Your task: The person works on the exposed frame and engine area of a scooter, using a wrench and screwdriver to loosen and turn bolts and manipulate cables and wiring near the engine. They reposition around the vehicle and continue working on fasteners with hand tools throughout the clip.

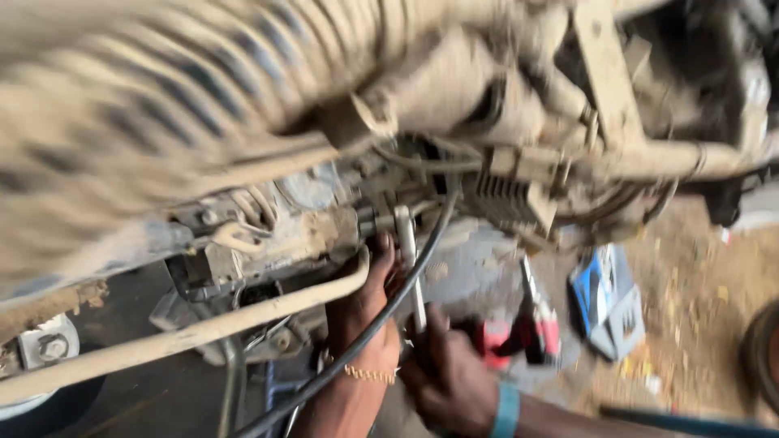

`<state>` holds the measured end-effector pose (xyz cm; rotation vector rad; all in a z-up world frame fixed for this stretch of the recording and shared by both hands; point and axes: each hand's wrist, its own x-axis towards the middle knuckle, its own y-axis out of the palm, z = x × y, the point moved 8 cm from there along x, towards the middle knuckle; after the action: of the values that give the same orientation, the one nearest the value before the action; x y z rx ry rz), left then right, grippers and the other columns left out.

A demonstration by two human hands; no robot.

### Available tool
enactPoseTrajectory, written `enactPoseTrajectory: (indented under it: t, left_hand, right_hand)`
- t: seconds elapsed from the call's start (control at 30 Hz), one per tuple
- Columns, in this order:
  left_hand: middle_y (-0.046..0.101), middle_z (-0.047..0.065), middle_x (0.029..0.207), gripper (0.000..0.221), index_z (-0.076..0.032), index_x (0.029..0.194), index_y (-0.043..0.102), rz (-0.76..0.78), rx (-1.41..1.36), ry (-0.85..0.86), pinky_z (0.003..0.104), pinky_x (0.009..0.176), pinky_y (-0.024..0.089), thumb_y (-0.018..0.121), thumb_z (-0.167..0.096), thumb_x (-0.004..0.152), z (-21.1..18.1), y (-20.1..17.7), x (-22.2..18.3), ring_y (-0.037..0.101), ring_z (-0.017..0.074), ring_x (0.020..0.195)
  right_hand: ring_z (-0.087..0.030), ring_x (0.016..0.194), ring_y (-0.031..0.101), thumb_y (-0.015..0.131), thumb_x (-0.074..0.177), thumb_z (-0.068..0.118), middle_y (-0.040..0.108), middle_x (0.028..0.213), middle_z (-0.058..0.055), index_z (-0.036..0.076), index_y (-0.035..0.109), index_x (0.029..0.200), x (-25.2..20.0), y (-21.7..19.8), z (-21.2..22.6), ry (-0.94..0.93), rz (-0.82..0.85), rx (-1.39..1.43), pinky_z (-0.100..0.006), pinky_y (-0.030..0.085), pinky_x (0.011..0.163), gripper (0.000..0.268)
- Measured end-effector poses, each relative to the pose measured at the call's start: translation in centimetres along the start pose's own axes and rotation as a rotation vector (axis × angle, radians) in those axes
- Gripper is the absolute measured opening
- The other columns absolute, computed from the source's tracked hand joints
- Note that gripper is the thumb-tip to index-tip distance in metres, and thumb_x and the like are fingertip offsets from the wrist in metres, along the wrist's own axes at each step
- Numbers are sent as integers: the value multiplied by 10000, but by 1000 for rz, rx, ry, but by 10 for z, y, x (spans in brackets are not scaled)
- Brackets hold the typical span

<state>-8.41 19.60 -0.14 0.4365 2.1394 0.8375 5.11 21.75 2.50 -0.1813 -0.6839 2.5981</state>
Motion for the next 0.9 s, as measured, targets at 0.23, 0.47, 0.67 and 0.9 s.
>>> enactPoseTrajectory:
  t: [0.23,0.47,0.67,0.9]
  left_hand:
    - [596,-18,757,194,-93,903,700,16,66,1,279,652,444,836,-191,806,29,-11,2,548,118,724]
    - [686,0,853,224,-108,938,709,50,74,-68,263,686,458,802,-274,821,-8,19,-1,595,95,797]
    - [756,-7,872,309,-114,968,736,-25,148,-108,268,726,533,743,-368,792,-2,9,1,641,90,811]
    - [662,9,837,247,-54,973,717,83,45,-12,243,649,508,825,-230,837,0,16,-10,581,99,731]
  right_hand:
    - [-464,604,646,686,895,120,714,746,-191,-169,168,1402,25,-8,-65,-63,-3,-270,-559,503,512,781]
    - [-365,727,703,711,857,104,691,781,-200,-44,479,1235,-1,-48,46,280,108,-184,-499,555,635,468]
    - [-287,1012,710,756,806,87,656,1140,-206,183,486,1311,-17,-38,123,-523,-182,-525,-317,572,832,580]
    - [-371,825,686,674,902,148,687,820,-207,-9,393,1244,24,-25,-30,273,144,-207,-436,486,765,470]
